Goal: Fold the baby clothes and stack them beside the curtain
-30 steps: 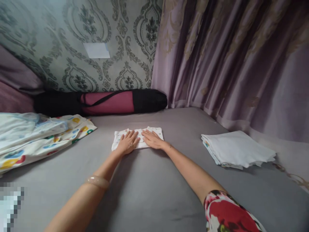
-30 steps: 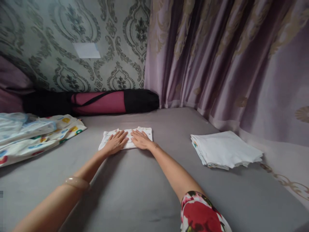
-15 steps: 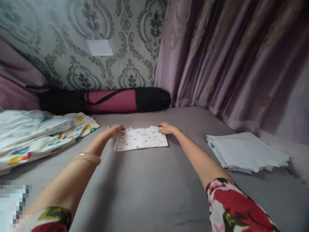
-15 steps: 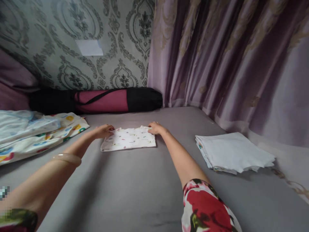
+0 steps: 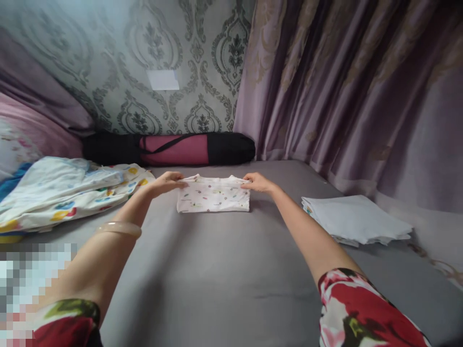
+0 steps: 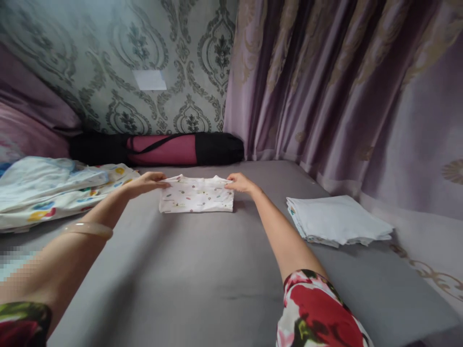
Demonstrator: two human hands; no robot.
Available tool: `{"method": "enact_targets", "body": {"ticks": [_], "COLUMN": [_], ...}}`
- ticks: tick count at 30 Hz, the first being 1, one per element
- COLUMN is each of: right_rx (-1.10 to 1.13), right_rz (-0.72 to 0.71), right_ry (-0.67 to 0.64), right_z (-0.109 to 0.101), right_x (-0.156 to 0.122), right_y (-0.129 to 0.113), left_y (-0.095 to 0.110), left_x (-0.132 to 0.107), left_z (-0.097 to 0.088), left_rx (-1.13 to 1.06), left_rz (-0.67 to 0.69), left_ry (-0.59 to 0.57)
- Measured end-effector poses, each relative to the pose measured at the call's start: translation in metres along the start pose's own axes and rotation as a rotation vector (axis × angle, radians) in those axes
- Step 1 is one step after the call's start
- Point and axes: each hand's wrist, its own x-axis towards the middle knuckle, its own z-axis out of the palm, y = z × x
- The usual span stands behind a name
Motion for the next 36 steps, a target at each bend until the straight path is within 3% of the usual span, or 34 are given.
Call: {"method": "enact_targets", "body": {"ticks": [4,9,13,17,24,28,32,36], "right_rx": [0.149,0.099,0.026,-0.111,-0.356,-0.411,-0.455,-0.438], "right_rz": [-0.077,-0.194,-0.250,-0.324,-0.560,-0.544,-0.435,-0.344], "right_ry": [0.029,0.071,0.086,0.099,0.078,0.038,-0.033,0.081], "right_z": [-0.010,-0.007,0.010,0.030,0.057,0.061,0.059,0.069], "right_x": [-0.023,-0.061,-0.103,-0.142,-0.172,-0.184,-0.196,-0.185], "right_y": [-0.012,-0.015,-0.012,-0.007,0.012,0.014,0.006,-0.012], "left_y": [0.023,0.030,0.027,0.020,-0.008,-0.014,-0.015,-0.003], "left_x": [-0.027,-0.058,-0.091,-0.123,-0.149,-0.159,-0.168,-0.159], "left_z": [0.000,0.018,0.032,0.048,0.082,0.089,0.088,0.095], "left_rx": [-0.145,-0.179,-0.143,0.025,0.349,0.408,0.399,0.374], "left_rz": [0.042,0.108,0.171,0.213,0.334,0.420,0.400,0.305], "left_ry": [0.036,0.106,0.118,0.108,0.093,0.020,-0.024,0.057]}}
